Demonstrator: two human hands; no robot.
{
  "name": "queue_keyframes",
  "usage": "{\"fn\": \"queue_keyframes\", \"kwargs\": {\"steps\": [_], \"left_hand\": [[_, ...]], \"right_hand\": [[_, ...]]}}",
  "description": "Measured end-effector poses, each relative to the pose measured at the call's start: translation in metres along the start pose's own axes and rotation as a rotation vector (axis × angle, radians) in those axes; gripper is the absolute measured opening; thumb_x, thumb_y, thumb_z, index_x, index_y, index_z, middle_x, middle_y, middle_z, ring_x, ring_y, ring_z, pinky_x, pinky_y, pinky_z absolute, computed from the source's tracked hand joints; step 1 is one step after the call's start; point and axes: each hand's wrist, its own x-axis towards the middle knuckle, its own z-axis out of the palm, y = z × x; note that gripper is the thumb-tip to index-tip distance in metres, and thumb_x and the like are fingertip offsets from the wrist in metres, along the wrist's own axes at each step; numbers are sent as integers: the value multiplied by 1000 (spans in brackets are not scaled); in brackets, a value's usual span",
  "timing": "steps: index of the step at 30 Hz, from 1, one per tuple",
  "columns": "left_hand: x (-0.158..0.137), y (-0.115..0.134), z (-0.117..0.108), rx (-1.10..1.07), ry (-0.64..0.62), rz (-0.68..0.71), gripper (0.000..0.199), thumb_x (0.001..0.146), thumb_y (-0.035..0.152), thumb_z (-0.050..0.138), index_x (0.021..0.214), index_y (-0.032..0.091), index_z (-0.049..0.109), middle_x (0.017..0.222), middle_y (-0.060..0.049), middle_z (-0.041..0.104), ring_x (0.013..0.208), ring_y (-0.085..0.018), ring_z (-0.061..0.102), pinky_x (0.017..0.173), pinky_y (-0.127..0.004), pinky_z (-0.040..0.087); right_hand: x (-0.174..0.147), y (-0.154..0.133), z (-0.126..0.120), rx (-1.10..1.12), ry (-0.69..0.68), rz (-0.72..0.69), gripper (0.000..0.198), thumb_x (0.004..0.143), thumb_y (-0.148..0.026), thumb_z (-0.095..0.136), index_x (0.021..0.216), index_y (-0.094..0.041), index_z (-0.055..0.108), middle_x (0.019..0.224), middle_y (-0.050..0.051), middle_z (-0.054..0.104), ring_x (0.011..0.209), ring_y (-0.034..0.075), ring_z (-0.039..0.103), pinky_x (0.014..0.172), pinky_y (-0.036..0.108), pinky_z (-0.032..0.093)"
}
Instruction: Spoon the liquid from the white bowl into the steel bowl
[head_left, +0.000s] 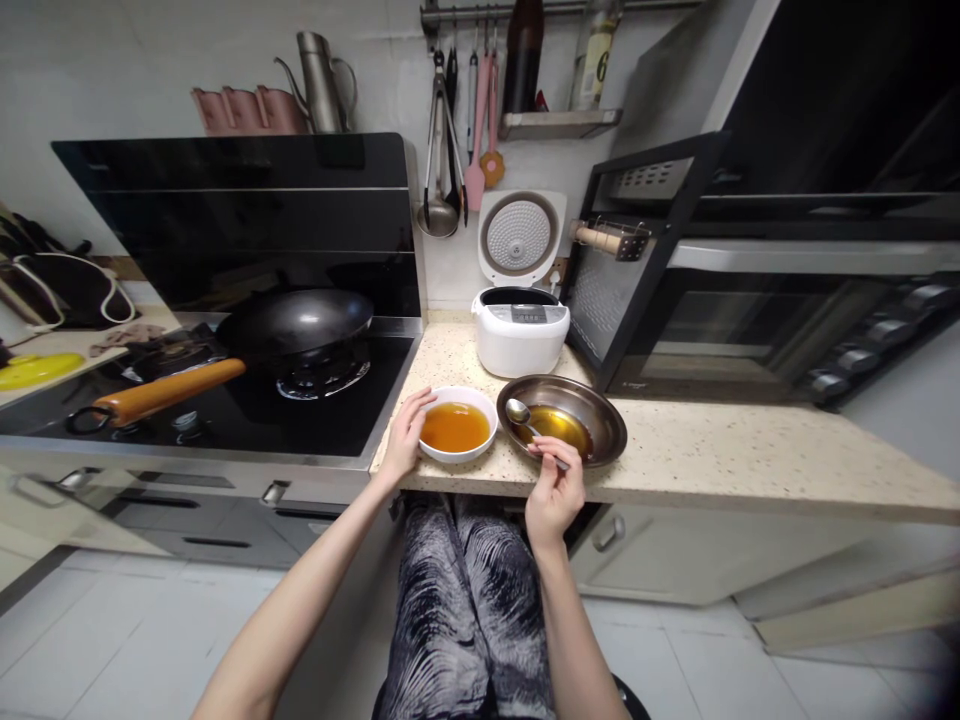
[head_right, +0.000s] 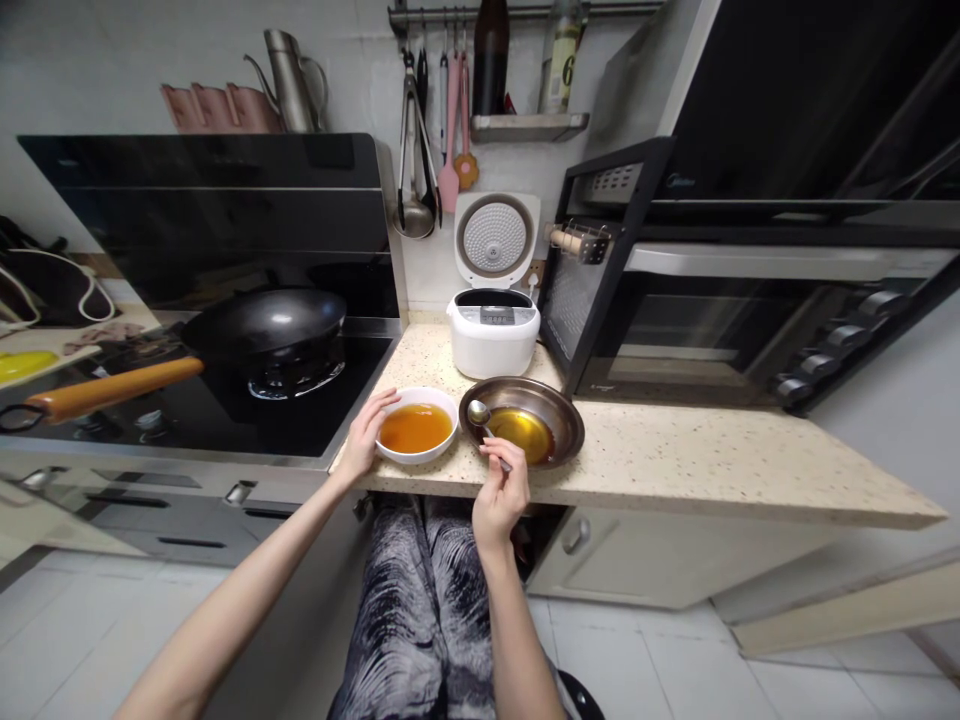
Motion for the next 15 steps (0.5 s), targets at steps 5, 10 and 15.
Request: {"fn": "queue_keyframes", "kwargs": {"steps": [5, 10, 15], "left_hand": [[0, 3, -1, 5, -2, -4, 39, 102, 35, 43, 122, 19, 72, 145, -12, 63, 140, -28, 55, 124, -51, 36], [0, 2, -1, 3, -2, 2, 39, 102, 35, 43, 123, 19, 72, 144, -13, 63, 140, -29, 55, 123, -51, 36], [0, 1, 0, 0, 3, 8, 39, 102, 34, 43, 122, 19, 72, 144, -13, 63, 139, -29, 55, 123, -52, 36]], "right_hand": [[2, 0, -2, -82, -65, -130, 17, 103, -17, 48, 99, -22, 64, 95, 5, 71, 93, 18, 70, 86, 36, 58], [1, 4, -2, -121, -124, -210, 21, 101, -11, 47, 105, -22, 64, 98, 6, 71, 94, 19, 70, 84, 35, 58], [1, 9, -4, -158, -167, -263, 25, 99, -7, 46, 107, -22, 64, 99, 8, 71, 96, 20, 70, 84, 37, 58]]}}
